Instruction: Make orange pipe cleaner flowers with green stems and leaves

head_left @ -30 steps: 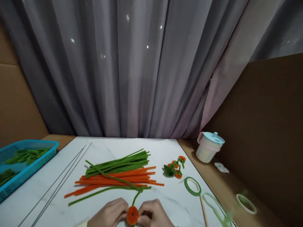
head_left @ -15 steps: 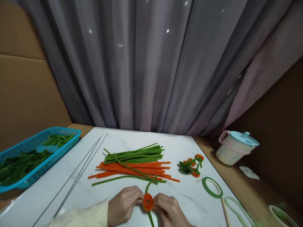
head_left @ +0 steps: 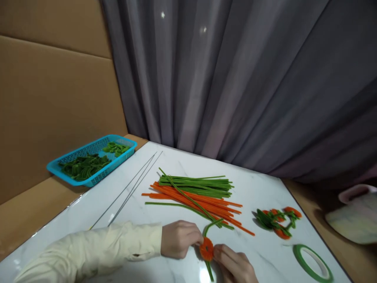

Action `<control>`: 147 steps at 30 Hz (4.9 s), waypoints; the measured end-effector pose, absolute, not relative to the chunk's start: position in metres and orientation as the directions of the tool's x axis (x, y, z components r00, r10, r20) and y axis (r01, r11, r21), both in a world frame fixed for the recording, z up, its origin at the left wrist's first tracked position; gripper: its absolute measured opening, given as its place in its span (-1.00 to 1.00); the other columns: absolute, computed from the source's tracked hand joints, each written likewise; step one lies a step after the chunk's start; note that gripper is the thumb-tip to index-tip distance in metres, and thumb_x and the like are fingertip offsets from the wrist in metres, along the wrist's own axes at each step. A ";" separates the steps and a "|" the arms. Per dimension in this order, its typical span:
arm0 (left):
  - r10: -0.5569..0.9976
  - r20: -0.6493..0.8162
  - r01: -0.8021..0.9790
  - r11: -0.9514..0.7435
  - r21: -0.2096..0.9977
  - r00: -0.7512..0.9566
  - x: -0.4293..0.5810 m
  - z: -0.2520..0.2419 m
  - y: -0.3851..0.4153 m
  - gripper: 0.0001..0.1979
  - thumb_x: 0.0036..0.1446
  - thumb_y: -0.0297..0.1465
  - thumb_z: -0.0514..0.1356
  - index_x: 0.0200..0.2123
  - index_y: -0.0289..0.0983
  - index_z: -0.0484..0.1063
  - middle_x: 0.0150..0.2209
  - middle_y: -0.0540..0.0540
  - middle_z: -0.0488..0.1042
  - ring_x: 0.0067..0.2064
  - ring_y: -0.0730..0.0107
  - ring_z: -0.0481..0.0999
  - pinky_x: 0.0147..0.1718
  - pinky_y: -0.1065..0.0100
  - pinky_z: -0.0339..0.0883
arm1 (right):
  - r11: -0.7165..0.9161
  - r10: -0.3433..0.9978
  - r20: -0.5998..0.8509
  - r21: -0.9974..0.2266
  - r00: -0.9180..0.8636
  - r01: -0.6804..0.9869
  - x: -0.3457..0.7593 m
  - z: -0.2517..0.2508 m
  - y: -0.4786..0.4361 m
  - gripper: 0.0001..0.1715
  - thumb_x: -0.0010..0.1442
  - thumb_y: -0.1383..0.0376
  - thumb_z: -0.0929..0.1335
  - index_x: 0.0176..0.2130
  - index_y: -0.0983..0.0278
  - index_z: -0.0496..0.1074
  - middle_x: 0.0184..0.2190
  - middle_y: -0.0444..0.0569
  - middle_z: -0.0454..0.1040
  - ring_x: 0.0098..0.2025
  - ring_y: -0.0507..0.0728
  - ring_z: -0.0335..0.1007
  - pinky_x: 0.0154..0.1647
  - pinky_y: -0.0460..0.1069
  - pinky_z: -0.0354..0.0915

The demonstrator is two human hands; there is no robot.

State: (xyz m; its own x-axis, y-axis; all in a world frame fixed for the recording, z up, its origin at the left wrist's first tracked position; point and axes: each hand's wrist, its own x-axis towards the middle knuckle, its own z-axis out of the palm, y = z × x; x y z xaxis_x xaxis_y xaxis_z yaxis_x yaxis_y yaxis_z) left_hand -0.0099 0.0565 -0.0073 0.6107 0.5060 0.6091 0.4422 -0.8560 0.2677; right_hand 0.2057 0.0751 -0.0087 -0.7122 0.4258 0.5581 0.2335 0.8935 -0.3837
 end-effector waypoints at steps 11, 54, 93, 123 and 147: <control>0.612 0.559 0.415 -0.790 0.451 0.559 -0.009 0.008 0.054 -0.85 0.16 -0.57 0.01 -0.22 -0.36 0.31 -0.35 -0.19 0.49 -0.33 0.34 0.44 -0.32 0.33 0.38 | 0.833 0.540 0.539 -0.450 -0.646 0.321 0.207 -0.002 0.069 -0.67 0.09 0.56 0.14 -0.30 0.27 0.36 -0.40 -0.06 0.48 -0.43 0.01 0.39 -0.53 -0.11 0.16; 0.511 0.458 0.476 -0.856 0.201 0.727 -0.008 0.004 0.049 -0.83 0.18 -0.54 -0.09 -0.31 -0.32 0.28 -0.48 -0.09 0.41 -0.47 0.39 0.30 -0.45 0.40 0.25 | 0.772 0.591 0.528 -0.590 -0.610 0.237 0.206 0.001 0.068 -0.69 0.04 0.57 0.14 -0.39 0.26 0.34 -0.48 -0.06 0.47 -0.47 0.00 0.38 -0.51 -0.14 0.22; 0.542 0.543 0.410 -0.841 0.354 0.642 -0.008 0.010 0.052 -0.87 0.11 -0.56 -0.01 -0.25 -0.31 0.24 -0.40 -0.15 0.45 -0.40 0.37 0.39 -0.38 0.39 0.32 | 0.564 0.742 0.374 -0.797 -0.556 0.217 0.204 0.004 0.064 -0.88 0.20 0.40 0.27 -0.33 0.30 0.42 -0.47 -0.03 0.48 -0.45 0.02 0.38 -0.43 -0.11 0.30; 0.506 0.500 0.396 -0.862 0.316 0.703 -0.010 0.006 0.051 -0.85 0.11 -0.57 -0.03 -0.26 -0.33 0.27 -0.41 -0.18 0.46 -0.41 0.36 0.36 -0.38 0.38 0.32 | 0.760 0.565 0.498 -0.624 -0.658 0.181 0.208 0.003 0.066 -0.75 0.23 0.44 0.16 -0.35 0.30 0.38 -0.56 -0.05 0.41 -0.54 0.01 0.29 -0.54 -0.11 0.18; 0.845 -0.221 -0.086 0.299 0.950 0.488 0.003 0.024 0.051 -0.68 0.08 -0.22 0.19 -0.23 -0.36 0.27 -0.45 -0.06 0.42 -0.48 0.46 0.43 -0.48 0.39 0.30 | 0.778 0.578 0.540 -0.589 -0.612 0.216 0.208 0.001 0.063 -0.75 0.21 0.44 0.17 -0.35 0.31 0.39 -0.58 -0.06 0.40 -0.57 0.02 0.30 -0.58 -0.10 0.15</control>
